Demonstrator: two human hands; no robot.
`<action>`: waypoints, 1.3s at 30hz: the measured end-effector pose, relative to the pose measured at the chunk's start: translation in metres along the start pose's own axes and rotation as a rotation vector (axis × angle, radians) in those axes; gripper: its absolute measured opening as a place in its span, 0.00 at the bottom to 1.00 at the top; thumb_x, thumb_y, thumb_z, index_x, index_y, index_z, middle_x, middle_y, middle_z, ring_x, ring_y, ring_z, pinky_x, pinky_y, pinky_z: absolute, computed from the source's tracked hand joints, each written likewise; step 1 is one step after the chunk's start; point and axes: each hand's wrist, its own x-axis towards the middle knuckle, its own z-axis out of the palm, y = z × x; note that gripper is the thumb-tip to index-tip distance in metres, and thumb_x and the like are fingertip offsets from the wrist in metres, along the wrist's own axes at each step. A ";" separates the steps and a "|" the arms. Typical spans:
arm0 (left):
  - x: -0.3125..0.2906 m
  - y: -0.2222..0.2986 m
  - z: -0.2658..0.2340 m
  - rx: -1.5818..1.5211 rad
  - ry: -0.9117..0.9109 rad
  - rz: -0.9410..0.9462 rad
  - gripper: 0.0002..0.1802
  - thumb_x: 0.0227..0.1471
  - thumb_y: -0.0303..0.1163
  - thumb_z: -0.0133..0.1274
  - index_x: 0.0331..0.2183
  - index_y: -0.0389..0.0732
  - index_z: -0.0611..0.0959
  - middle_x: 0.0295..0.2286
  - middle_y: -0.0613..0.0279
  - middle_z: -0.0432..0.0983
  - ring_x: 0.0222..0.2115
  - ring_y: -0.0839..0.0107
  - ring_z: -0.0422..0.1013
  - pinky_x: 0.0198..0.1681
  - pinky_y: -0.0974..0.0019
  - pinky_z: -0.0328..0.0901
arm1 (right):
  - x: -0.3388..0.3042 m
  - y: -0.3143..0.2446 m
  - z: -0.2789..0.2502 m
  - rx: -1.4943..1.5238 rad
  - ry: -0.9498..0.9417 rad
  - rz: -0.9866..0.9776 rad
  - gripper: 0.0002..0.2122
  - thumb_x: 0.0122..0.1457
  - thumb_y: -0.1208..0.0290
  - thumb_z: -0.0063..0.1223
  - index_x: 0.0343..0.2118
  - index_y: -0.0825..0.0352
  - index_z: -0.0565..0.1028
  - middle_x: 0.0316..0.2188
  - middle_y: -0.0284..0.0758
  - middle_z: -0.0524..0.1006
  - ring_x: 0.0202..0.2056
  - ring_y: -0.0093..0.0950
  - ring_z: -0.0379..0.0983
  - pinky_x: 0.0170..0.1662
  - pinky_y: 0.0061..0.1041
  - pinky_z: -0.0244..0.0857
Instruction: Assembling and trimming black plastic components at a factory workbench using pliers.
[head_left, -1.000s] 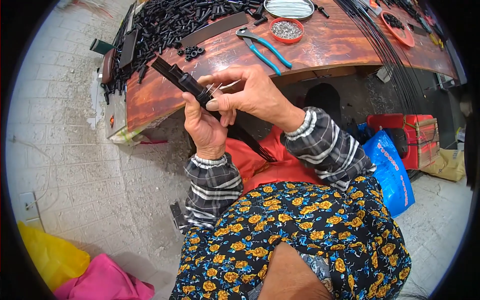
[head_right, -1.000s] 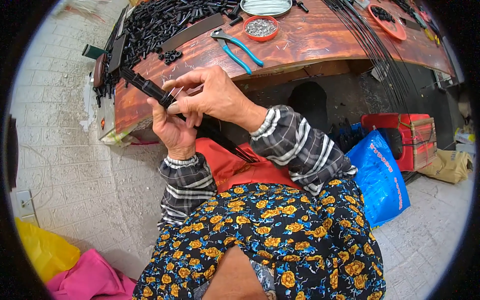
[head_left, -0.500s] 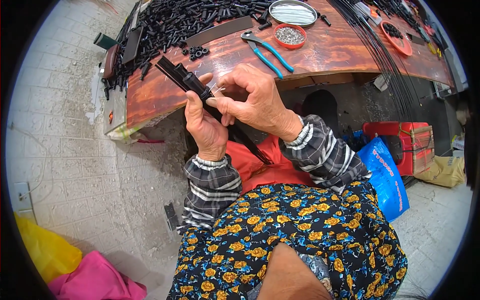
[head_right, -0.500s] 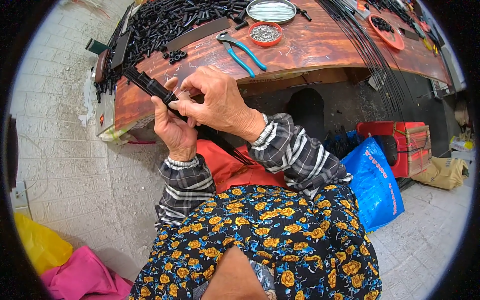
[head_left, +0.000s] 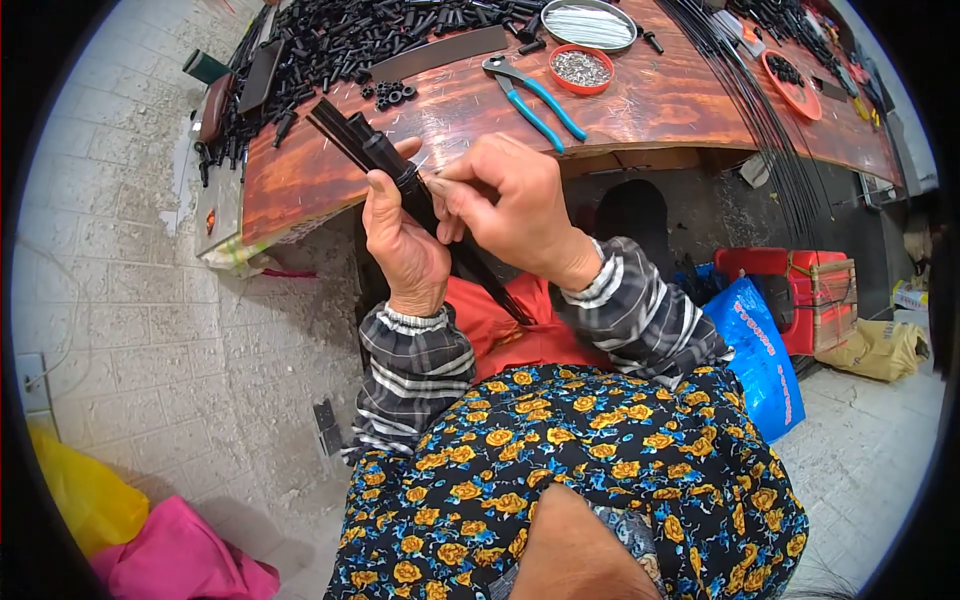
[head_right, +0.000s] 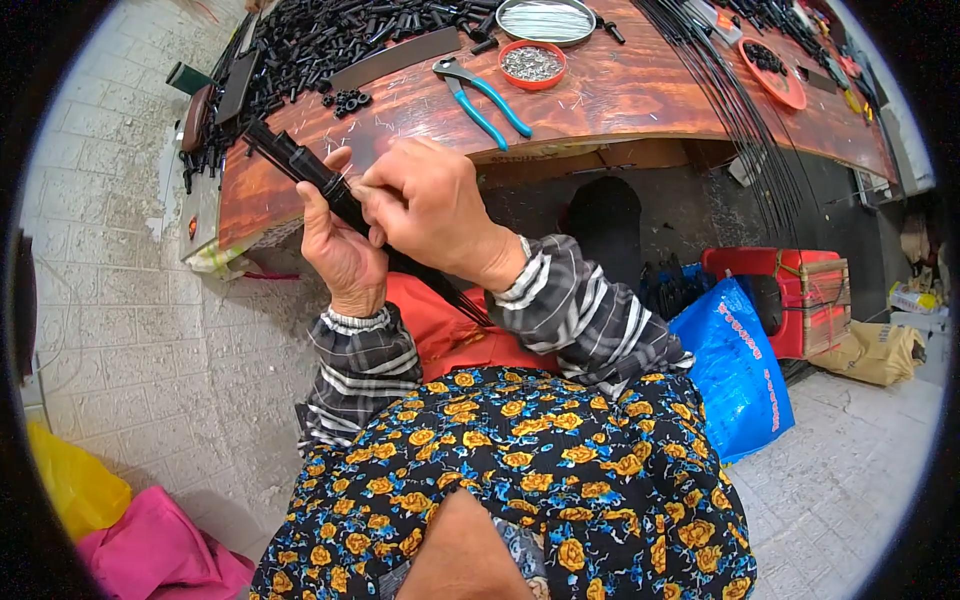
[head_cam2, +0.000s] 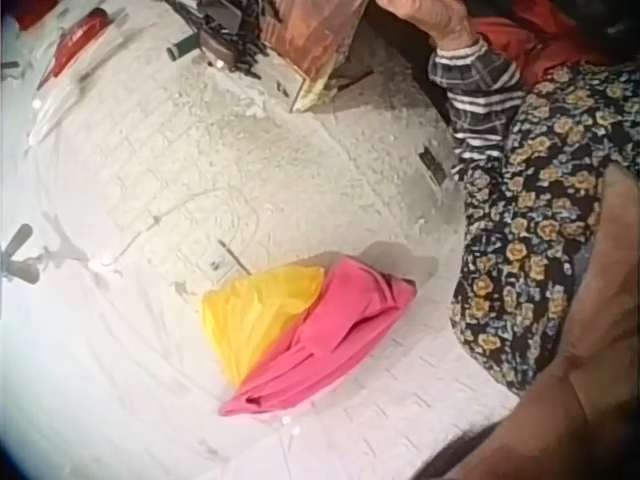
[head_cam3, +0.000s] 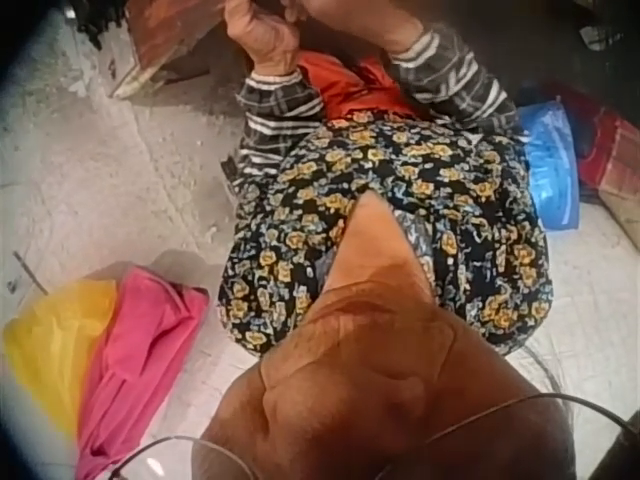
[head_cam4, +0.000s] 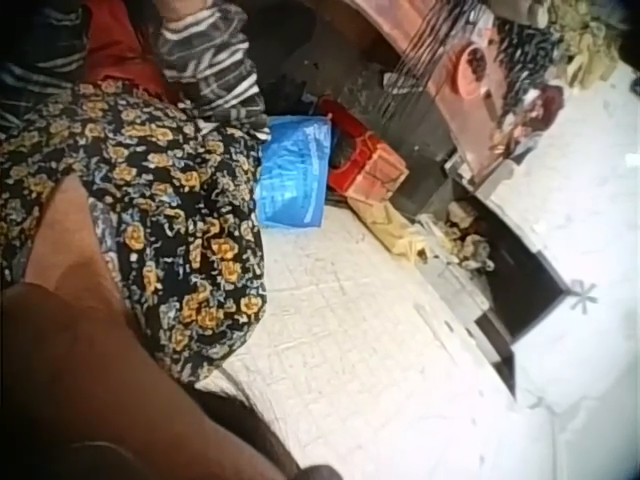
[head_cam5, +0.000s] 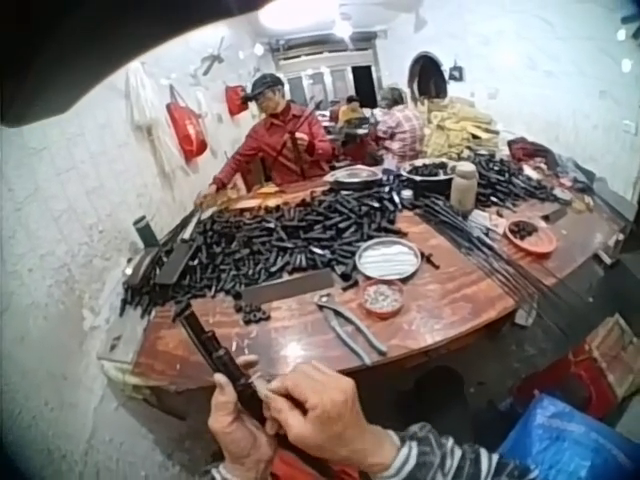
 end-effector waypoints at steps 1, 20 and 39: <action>0.000 0.000 -0.001 -0.001 0.007 0.003 0.32 0.59 0.53 0.42 0.46 0.30 0.71 0.17 0.64 0.68 0.12 0.77 0.59 0.14 0.74 0.51 | 0.000 0.003 -0.001 0.003 -0.007 0.000 0.04 0.49 0.80 0.60 0.25 0.69 0.74 0.18 0.33 0.74 0.20 0.25 0.71 0.24 0.21 0.63; 0.002 -0.002 -0.002 -0.045 -0.089 -0.056 0.32 0.59 0.54 0.41 0.47 0.32 0.70 0.16 0.62 0.67 0.11 0.76 0.60 0.11 0.74 0.53 | 0.014 0.024 -0.009 0.068 -0.069 -0.180 0.07 0.46 0.83 0.60 0.28 0.69 0.74 0.24 0.34 0.75 0.25 0.24 0.72 0.27 0.22 0.66; -0.004 0.009 -0.014 -0.077 -0.156 -0.002 0.32 0.60 0.54 0.38 0.48 0.32 0.68 0.15 0.63 0.64 0.10 0.77 0.56 0.12 0.73 0.51 | 0.045 0.068 -0.046 -0.890 -0.181 0.144 0.17 0.44 0.59 0.64 0.28 0.70 0.78 0.27 0.45 0.74 0.33 0.40 0.72 0.34 0.37 0.67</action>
